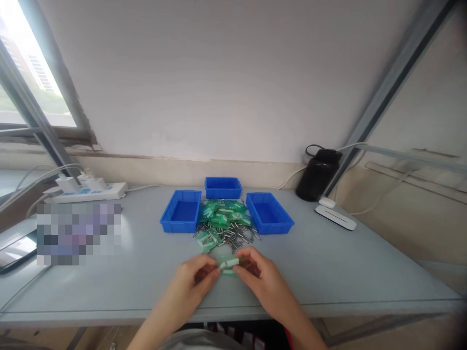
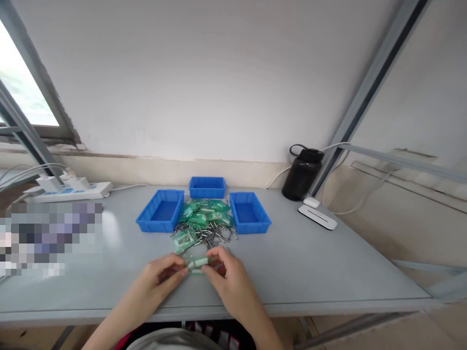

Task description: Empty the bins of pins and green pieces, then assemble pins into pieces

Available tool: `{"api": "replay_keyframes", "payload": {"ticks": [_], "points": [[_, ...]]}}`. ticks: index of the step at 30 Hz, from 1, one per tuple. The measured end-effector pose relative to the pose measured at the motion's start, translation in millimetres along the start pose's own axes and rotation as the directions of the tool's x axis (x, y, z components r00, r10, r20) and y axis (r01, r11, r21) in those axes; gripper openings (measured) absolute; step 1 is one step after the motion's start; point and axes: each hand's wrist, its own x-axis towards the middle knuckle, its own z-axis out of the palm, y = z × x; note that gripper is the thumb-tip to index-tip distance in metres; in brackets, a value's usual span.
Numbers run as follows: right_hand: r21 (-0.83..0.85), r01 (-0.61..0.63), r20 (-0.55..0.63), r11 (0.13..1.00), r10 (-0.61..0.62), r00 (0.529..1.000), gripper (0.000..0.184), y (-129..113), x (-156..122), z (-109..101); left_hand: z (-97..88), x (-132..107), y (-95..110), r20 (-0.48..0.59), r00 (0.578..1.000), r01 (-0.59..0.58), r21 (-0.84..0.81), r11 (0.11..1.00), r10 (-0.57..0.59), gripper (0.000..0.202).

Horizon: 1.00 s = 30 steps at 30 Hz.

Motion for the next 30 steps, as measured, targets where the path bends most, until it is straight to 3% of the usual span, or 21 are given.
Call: {"api": "replay_keyframes", "payload": {"ticks": [3, 8, 13, 15, 19, 21, 25, 30], "points": [[-0.044, -0.001, -0.042, 0.999, -0.001, 0.999, 0.011, 2.0, -0.2, 0.8, -1.2, 1.4, 0.3, -0.012, 1.0, 0.019, 0.002, 1.0, -0.019, 0.024], [-0.006, 0.022, 0.0, 1.0, -0.022, 1.0, 0.017, -4.1, -3.2, -0.7, -6.0, 0.4, 3.4, 0.014, 0.993, 0.119, -0.127, 0.985, -0.119, 0.029], [0.047, 0.028, 0.042, 0.999, -0.03, 0.999, 0.019, -8.1, -4.5, -1.8, -8.3, -2.4, 4.4, -0.072, 0.986, 0.135, -0.178, 0.975, -0.149, 0.04], [0.016, 0.039, 0.038, 0.999, -0.039, 0.998, 0.014, -7.6, -4.3, -1.8, -6.7, -2.1, 1.9, -0.036, 0.988, 0.137, -0.226, 0.964, -0.149, 0.041], [-0.04, 0.065, 0.057, 0.997, -0.063, 0.996, 0.008, -6.1, -3.5, -0.9, -2.2, -0.1, -3.5, 0.034, 0.986, 0.163, -0.395, 0.904, -0.162, 0.064], [-0.048, 0.051, 0.049, 0.998, -0.049, 0.998, 0.006, -4.9, -2.4, 0.3, -0.4, 0.5, -4.8, 0.059, 0.981, 0.192, -0.423, 0.886, -0.184, 0.056], [-0.098, 0.072, -0.013, 0.993, -0.074, 0.997, 0.004, -2.0, 0.4, 3.0, 1.2, 0.4, -6.3, 0.077, 0.988, 0.155, -0.339, 0.928, -0.137, 0.014], [-0.109, 0.091, 0.007, 0.99, -0.091, 0.996, 0.013, -4.1, -1.8, 3.2, -1.1, -3.5, -3.2, 0.077, 0.995, 0.079, -0.268, 0.96, -0.06, 0.012]]}}
